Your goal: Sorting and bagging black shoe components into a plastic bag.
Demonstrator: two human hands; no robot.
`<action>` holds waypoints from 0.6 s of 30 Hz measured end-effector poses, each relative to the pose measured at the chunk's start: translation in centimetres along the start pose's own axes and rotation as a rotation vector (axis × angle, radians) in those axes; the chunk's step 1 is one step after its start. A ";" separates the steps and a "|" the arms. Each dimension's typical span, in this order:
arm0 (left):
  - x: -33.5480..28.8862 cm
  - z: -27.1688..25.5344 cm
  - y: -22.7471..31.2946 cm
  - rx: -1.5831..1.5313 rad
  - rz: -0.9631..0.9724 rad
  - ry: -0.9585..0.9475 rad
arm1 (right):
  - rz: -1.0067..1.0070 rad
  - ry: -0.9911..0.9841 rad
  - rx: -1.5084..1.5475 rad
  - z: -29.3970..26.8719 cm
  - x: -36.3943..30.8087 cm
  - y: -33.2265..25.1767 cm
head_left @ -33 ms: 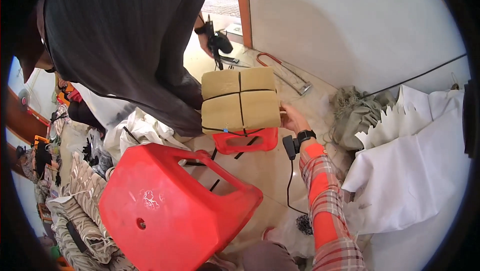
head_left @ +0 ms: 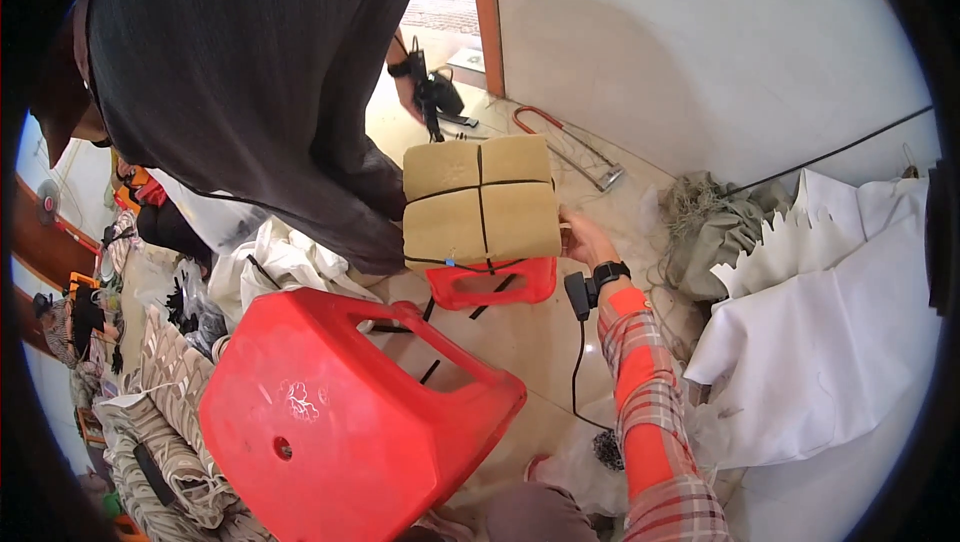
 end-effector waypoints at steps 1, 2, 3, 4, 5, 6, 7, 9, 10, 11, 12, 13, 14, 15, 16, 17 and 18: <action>-0.5 -0.1 -0.3 0.009 -0.004 0.007 | 0.000 0.019 0.007 0.7 0.0 0.2; -0.8 0.2 -1.2 -0.029 -0.035 0.028 | -0.009 0.031 0.009 -0.2 0.2 0.2; -1.0 0.3 -1.6 -0.061 -0.073 0.052 | -0.027 0.056 -0.023 -0.9 1.0 0.6; -1.1 0.4 -1.8 -0.062 -0.069 0.051 | -0.043 0.081 -0.054 -1.8 1.8 0.9; -1.4 0.4 -2.6 -0.490 -0.399 0.169 | -0.043 0.073 -0.053 -1.8 2.1 0.8; -1.9 0.8 -3.2 -0.921 -0.727 0.288 | -0.059 0.053 -0.099 -1.8 2.6 0.8; -1.9 0.7 -2.8 -0.916 -0.729 0.295 | -0.075 0.033 -0.145 -1.6 3.0 0.9; -1.7 0.3 -1.4 -0.734 -0.651 0.190 | -0.143 0.164 -0.299 -0.7 2.6 0.0; -2.1 0.1 -1.3 -0.736 -0.651 0.204 | -0.207 0.306 -0.446 -0.3 2.2 -0.4; -1.5 0.1 -0.9 -0.524 -0.517 0.116 | -0.210 0.326 -0.451 -2.7 3.0 0.5; -0.3 0.7 -0.8 -0.334 -0.364 0.007 | -0.391 0.509 -0.691 -8.1 3.9 1.5; -0.3 1.0 -2.5 -0.353 -0.351 -0.015 | -0.568 0.665 -0.932 -11.1 3.9 1.8; -1.7 0.2 -3.8 -0.044 -0.063 -0.003 | -0.571 0.630 -0.916 -8.2 4.0 1.8; -3.5 -0.6 -3.8 0.278 0.212 0.002 | -0.468 0.761 -0.815 -4.1 2.6 0.9; -3.4 -0.7 -2.5 0.286 0.203 0.007 | -0.356 0.922 -0.725 -2.7 0.8 0.1; -2.3 -0.4 -1.7 -0.134 -0.203 0.045 | -0.357 0.938 -0.729 -3.6 -0.1 -0.2; -2.2 -0.1 -1.6 -0.547 -0.615 0.079 | -0.339 0.918 -0.634 -4.0 -0.7 0.0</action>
Point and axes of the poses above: each hand's wrist, its own x-axis towards the middle knuckle, its own z-axis out of the palm, y = z × x, the point moved 3 cm from there along x, towards the middle knuckle, and after that the axes turned 11 degrees about -x, right-handed, at the moved point
